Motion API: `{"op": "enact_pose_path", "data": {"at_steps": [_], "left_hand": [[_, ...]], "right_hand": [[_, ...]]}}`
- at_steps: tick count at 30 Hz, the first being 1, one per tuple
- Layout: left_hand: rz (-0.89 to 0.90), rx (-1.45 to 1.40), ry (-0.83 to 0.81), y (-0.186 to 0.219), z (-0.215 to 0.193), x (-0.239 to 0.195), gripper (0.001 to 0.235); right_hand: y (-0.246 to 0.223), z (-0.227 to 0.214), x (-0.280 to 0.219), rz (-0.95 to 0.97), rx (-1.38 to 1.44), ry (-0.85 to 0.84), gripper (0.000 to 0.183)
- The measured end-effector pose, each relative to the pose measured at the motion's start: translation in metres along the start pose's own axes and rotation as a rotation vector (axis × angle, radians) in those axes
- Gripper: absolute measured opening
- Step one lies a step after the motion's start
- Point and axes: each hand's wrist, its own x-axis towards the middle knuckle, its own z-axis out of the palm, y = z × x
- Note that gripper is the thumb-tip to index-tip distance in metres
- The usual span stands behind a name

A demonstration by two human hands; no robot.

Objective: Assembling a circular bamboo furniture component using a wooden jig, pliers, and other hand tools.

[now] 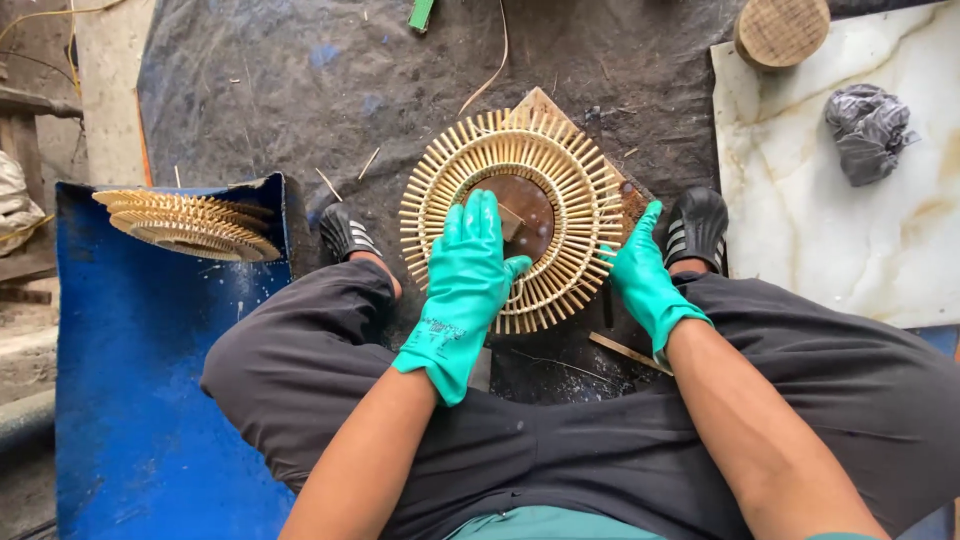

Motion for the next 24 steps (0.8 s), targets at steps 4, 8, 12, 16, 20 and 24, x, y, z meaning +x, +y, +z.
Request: {"op": "enact_pose_path", "data": {"at_steps": [4, 8, 12, 16, 20, 24], "left_hand": [[0.024, -0.001, -0.035, -0.01, 0.002, 0.005, 0.109], [0.078, 0.029, -0.075, -0.011, 0.002, 0.008, 0.108], [0.011, 0.015, -0.161, 0.002, -0.005, 0.011, 0.107], [0.046, -0.032, -0.139, -0.004, -0.008, 0.012, 0.109], [0.007, 0.001, -0.187, 0.008, -0.022, 0.007, 0.106], [-0.086, -0.032, -0.205, 0.008, -0.012, 0.015, 0.101]], "right_hand": [[0.009, -0.029, 0.007, -0.169, -0.565, 0.078, 0.082], [-0.019, -0.043, -0.017, -0.563, -0.867, 0.239, 0.051], [-0.111, -0.024, -0.137, -0.283, -0.075, 0.101, 0.04], [-0.129, -0.034, -0.217, -0.517, 0.357, -0.05, 0.035], [-0.134, -0.022, -0.28, -0.787, 0.373, -0.026, 0.036], [-0.142, 0.001, -0.326, -0.938, 0.169, 0.016, 0.054]]}}
